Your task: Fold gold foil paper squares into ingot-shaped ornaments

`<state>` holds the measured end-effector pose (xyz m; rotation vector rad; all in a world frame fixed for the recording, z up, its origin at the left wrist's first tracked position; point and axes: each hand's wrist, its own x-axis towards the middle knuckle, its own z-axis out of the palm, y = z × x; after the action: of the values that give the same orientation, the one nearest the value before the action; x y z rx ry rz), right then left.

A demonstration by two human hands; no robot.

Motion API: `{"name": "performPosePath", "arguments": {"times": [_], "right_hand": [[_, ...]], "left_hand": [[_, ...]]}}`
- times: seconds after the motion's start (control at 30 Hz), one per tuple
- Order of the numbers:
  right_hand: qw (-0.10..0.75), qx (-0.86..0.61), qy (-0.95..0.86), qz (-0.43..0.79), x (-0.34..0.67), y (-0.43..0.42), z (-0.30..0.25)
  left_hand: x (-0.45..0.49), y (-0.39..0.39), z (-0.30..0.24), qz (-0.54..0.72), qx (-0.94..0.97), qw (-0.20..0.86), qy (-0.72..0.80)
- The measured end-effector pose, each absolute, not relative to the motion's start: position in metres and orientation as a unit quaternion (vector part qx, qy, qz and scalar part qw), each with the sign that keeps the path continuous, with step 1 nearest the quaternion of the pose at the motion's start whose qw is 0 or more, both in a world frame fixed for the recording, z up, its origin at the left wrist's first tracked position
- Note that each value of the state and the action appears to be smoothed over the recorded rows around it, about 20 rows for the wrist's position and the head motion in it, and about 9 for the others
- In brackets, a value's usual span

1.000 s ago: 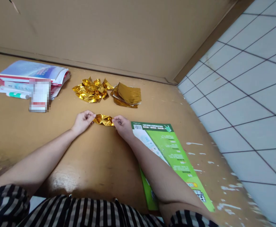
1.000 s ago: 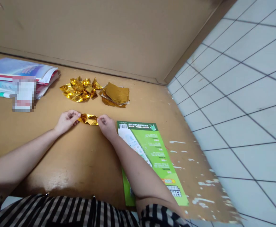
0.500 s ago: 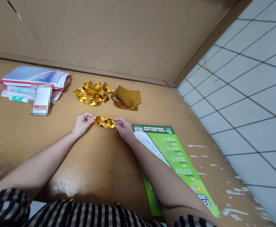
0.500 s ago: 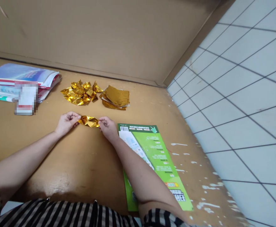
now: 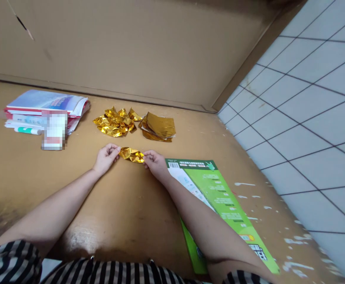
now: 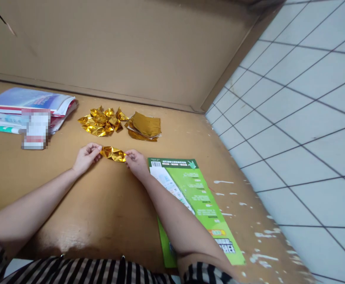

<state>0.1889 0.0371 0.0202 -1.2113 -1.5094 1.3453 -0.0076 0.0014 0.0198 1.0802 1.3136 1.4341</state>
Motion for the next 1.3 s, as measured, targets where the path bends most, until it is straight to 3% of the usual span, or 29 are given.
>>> {"name": "performPosePath", "arguments": {"times": [0.43, 0.63, 0.93, 1.2, 1.3], "right_hand": [[0.429, -0.508, -0.406, 0.627, 0.189, 0.055, 0.058], [0.477, -0.530, -0.362, 0.600, 0.176, 0.073, 0.067], [0.470, -0.534, -0.336, 0.617, 0.174, 0.056, 0.069], [0.543, -0.370, -0.392, 0.643, 0.205, 0.061, 0.144], [0.507, -0.397, -0.396, 0.655, 0.206, 0.054, 0.141]], "left_hand": [[-0.009, 0.001, 0.015, 0.550, 0.476, 0.428, 0.536], [-0.009, 0.002, 0.012, 0.550, 0.479, 0.424, 0.537], [-0.009, 0.004, 0.008, 0.542, 0.498, 0.410, 0.538], [-0.010, 0.004, 0.005, 0.538, 0.507, 0.397, 0.544], [-0.010, 0.004, 0.005, 0.533, 0.508, 0.400, 0.545]]}}
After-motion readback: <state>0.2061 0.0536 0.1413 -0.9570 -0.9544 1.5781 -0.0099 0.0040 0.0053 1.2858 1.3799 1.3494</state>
